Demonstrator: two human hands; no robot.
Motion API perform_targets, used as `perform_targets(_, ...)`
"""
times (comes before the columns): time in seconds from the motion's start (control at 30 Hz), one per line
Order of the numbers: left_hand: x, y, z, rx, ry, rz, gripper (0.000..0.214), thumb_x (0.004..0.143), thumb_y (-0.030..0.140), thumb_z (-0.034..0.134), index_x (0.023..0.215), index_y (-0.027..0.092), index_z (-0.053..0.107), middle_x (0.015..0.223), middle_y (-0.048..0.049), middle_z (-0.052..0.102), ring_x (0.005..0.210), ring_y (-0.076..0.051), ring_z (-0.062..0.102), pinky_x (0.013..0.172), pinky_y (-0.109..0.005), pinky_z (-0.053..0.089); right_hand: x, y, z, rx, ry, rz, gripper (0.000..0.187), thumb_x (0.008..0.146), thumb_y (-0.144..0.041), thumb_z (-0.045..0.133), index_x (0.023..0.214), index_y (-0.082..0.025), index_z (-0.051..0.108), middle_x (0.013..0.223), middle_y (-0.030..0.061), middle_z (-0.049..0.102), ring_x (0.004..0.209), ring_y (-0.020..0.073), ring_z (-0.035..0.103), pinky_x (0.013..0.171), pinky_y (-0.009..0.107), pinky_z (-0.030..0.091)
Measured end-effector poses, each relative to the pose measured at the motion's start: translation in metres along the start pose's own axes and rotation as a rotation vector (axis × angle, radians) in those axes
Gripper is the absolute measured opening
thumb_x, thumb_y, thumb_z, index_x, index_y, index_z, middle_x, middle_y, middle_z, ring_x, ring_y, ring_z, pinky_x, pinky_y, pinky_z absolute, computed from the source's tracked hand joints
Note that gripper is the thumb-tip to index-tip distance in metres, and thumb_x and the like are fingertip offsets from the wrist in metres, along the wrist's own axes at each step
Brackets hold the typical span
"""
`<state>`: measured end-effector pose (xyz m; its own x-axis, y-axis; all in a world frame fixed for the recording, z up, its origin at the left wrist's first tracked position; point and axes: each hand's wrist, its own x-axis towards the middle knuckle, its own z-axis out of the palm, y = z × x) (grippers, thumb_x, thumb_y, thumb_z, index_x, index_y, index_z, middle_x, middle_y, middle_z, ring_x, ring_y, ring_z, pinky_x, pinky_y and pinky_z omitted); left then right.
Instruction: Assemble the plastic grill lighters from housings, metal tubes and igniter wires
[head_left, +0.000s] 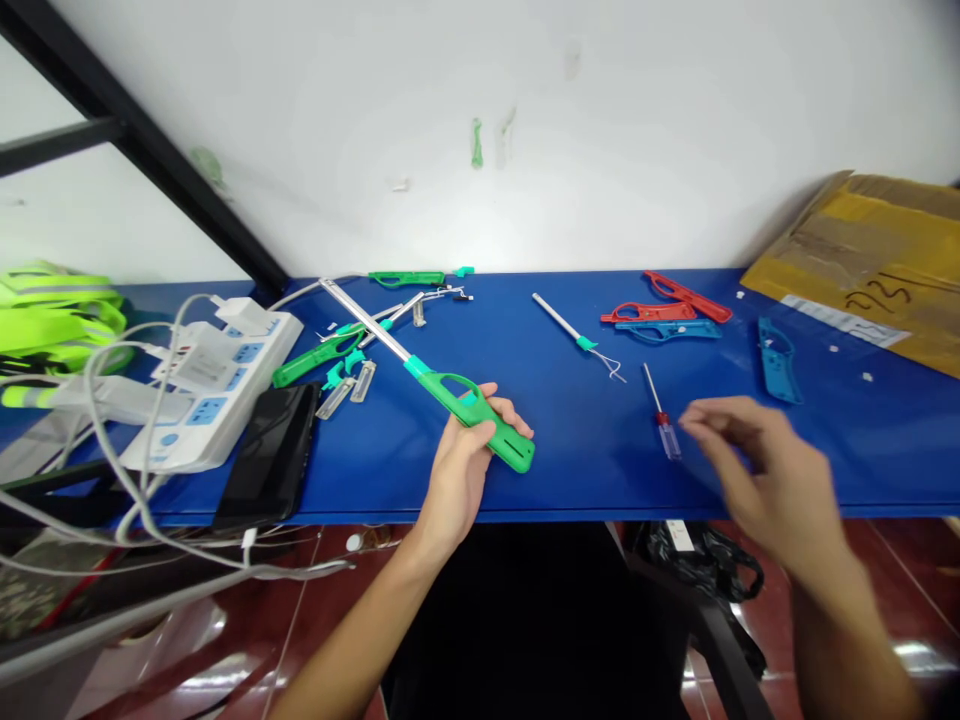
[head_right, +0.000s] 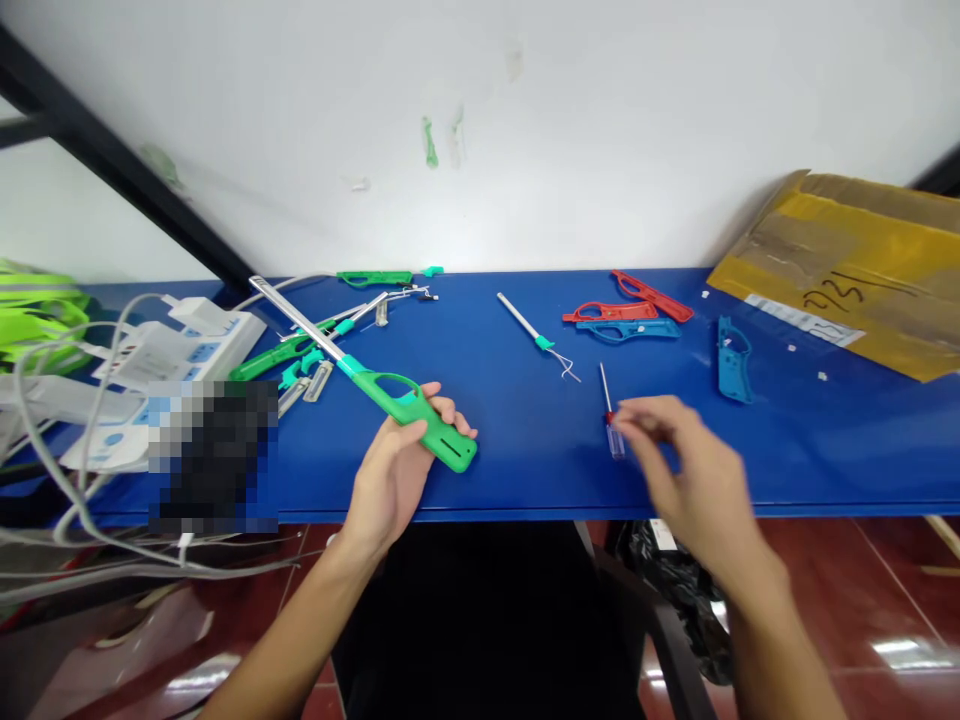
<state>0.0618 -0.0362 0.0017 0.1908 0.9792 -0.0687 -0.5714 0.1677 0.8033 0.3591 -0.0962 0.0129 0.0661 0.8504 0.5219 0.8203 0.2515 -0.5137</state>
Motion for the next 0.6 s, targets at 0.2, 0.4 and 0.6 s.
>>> perform_targets(0.2, 0.001, 0.001, -0.002, 0.042, 0.004, -0.051, 0.053, 0.098, 0.029, 0.073, 0.146, 0.024, 0.052, 0.147, -0.0133, 0.068, 0.125, -0.03, 0.073, 0.111, -0.05, 0.054, 0.009, -0.067, 0.062, 0.278, -0.005, -0.252, 0.036, 0.106, -0.01, 0.057, 0.126, -0.031, 0.078, 0.109, 0.005, 0.077, 0.094, 0.0183, 0.075, 0.081, 0.032, 0.061)
perform_targets(0.4, 0.0, 0.003, -0.003, 0.015, -0.059, -0.034, 0.06, 0.099, 0.035, 0.078, 0.151, 0.031, 0.049, 0.163, -0.0143, 0.057, 0.14, -0.034, 0.066, 0.114, -0.055, 0.054, 0.014, -0.08, 0.083, 0.428, -0.053, -0.061, 0.019, 0.107, -0.025, 0.062, 0.108, -0.027, 0.081, 0.104, 0.0056, 0.081, 0.094, 0.0216, 0.077, 0.088, 0.037, 0.063)
perform_targets(0.6, -0.003, 0.0, -0.005, 0.065, -0.204, -0.038, 0.052, 0.102, 0.037, 0.074, 0.148, 0.027, 0.053, 0.16, -0.0164, 0.06, 0.137, -0.034, 0.069, 0.11, -0.054, 0.059, 0.014, -0.079, 0.083, 0.511, -0.048, 0.023, 0.012, 0.104, -0.026, 0.067, 0.101, -0.026, 0.078, 0.101, 0.0044, 0.08, 0.091, 0.0201, 0.074, 0.084, 0.035, 0.06)
